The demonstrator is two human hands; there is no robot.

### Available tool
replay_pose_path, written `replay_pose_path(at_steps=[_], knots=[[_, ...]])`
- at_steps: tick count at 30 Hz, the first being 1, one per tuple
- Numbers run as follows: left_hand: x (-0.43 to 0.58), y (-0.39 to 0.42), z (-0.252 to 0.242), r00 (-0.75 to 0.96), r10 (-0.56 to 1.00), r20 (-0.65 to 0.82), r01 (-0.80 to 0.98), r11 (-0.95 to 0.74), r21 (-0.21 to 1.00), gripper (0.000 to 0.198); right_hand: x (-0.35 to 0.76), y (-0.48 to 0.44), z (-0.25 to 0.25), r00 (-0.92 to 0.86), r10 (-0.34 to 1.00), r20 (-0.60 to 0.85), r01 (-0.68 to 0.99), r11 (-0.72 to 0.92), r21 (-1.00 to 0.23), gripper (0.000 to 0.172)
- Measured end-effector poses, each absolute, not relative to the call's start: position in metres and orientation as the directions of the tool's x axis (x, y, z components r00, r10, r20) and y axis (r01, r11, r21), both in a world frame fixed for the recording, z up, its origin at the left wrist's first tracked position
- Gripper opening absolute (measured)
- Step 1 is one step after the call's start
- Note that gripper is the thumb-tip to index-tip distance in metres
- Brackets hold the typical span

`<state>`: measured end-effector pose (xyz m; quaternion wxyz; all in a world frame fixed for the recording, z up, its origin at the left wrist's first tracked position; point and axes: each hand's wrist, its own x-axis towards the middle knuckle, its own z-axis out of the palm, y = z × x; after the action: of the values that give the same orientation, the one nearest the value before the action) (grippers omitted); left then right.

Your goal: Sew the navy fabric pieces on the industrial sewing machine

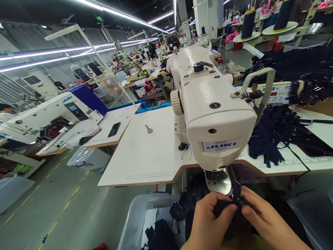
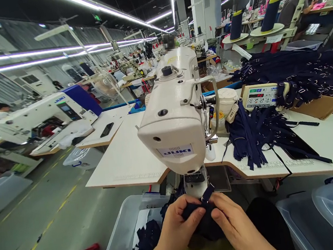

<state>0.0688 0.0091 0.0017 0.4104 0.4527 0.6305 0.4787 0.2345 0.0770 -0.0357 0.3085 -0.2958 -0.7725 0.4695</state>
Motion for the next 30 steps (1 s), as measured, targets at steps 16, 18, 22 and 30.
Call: replay_pose_path(at_steps=[16,18,22,30], knots=[[0.074,0.007,-0.012,-0.186,0.825,0.534,0.529,-0.374,0.762,0.009,0.218,0.066,-0.050,-0.264,0.832,0.488,-0.125,0.472,-0.873,0.020],[0.075,0.007,-0.014,-0.154,0.812,0.564,0.505,-0.426,0.751,0.012,0.218,0.066,-0.047,-0.276,0.832,0.482,-0.148,0.459,-0.876,0.017],[0.078,0.008,-0.017,-0.156,0.827,0.540,0.431,-0.435,0.791,0.019,0.216,0.066,-0.041,-0.258,0.866,0.428,-0.172,0.395,-0.903,0.009],[0.076,0.010,-0.010,-0.242,0.969,-0.042,-0.032,0.035,0.999,0.016,0.219,0.071,-0.032,-0.320,0.945,-0.060,0.146,-0.014,-0.989,0.028]])
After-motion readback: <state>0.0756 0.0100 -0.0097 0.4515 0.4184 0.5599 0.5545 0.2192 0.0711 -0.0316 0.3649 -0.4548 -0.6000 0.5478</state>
